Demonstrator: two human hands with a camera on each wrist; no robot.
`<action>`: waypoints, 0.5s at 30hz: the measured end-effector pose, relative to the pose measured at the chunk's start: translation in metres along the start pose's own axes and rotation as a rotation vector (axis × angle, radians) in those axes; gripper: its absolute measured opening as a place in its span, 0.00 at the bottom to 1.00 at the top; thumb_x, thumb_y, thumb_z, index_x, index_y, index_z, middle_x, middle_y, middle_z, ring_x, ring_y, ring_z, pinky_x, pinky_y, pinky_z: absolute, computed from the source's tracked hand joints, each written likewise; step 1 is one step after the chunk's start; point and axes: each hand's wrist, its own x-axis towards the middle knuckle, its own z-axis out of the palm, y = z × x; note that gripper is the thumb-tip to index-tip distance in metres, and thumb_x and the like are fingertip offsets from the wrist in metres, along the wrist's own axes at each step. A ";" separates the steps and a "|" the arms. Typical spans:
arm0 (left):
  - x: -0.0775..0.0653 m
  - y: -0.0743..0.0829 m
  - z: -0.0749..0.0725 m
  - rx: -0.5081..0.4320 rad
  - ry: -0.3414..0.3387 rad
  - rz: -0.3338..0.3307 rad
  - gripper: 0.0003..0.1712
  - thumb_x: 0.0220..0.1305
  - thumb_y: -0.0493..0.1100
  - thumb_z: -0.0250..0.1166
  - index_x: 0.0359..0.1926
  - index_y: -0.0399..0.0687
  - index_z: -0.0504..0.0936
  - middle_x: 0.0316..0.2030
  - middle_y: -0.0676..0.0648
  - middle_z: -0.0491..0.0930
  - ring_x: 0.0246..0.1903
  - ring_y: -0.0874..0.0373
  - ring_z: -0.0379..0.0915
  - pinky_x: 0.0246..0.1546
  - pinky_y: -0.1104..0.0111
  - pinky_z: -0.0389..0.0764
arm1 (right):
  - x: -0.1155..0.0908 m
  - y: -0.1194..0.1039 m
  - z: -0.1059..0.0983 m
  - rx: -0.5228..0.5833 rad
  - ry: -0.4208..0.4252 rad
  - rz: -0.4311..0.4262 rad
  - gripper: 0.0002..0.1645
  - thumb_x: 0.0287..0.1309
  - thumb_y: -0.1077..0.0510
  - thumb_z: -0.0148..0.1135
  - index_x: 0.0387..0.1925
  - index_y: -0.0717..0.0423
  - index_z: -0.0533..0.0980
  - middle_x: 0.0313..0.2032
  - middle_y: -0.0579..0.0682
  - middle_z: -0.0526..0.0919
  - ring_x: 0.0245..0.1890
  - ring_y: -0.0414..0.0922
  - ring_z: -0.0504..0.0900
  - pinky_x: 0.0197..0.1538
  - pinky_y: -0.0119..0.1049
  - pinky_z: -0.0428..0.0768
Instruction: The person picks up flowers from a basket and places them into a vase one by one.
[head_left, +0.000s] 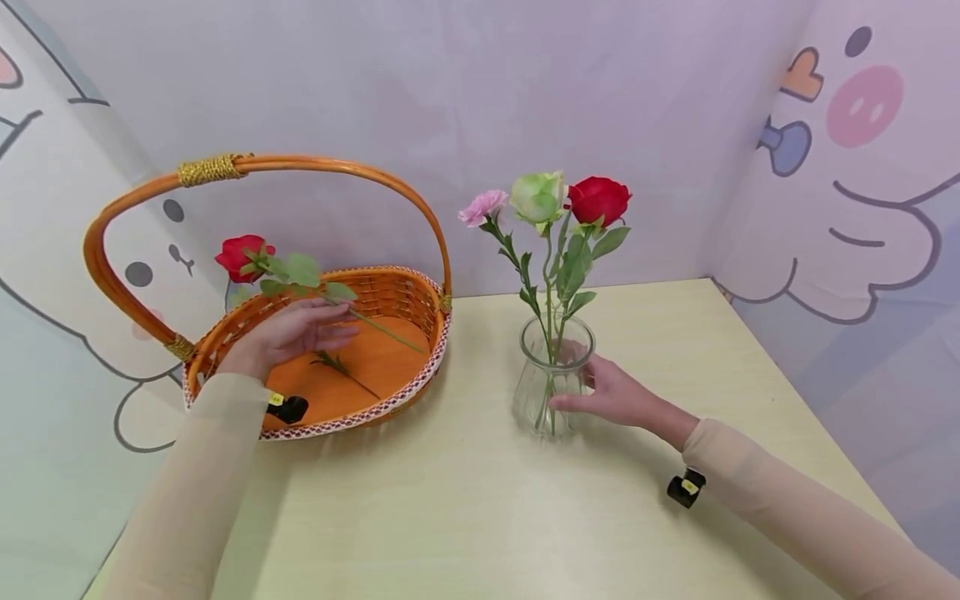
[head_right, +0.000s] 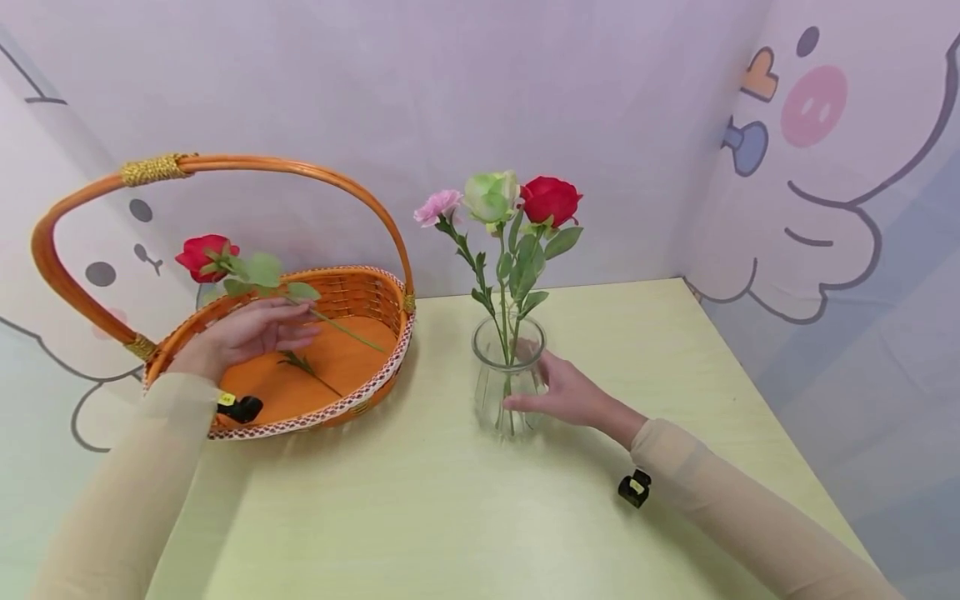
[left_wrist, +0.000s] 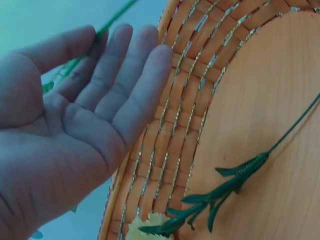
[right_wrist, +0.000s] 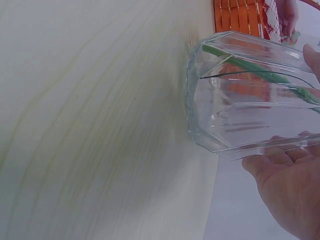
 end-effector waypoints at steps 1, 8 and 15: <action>0.000 0.002 0.001 0.000 -0.010 0.009 0.13 0.80 0.41 0.53 0.60 0.44 0.74 0.53 0.47 0.83 0.52 0.51 0.83 0.55 0.55 0.82 | 0.000 0.000 0.000 0.001 0.000 -0.001 0.55 0.56 0.45 0.77 0.78 0.44 0.57 0.72 0.54 0.67 0.72 0.58 0.64 0.69 0.64 0.63; 0.000 0.011 0.009 -0.029 -0.040 0.045 0.13 0.78 0.40 0.56 0.58 0.43 0.78 0.52 0.43 0.85 0.53 0.47 0.83 0.58 0.52 0.80 | 0.000 0.000 0.000 0.005 0.004 -0.006 0.55 0.56 0.46 0.77 0.78 0.45 0.57 0.72 0.54 0.67 0.72 0.58 0.64 0.70 0.64 0.63; -0.002 0.010 0.012 -0.020 -0.127 0.109 0.13 0.78 0.37 0.55 0.55 0.43 0.82 0.49 0.45 0.86 0.50 0.48 0.84 0.56 0.53 0.81 | -0.001 -0.003 0.000 0.013 0.001 0.012 0.55 0.56 0.46 0.77 0.78 0.44 0.56 0.73 0.54 0.66 0.72 0.58 0.63 0.70 0.63 0.62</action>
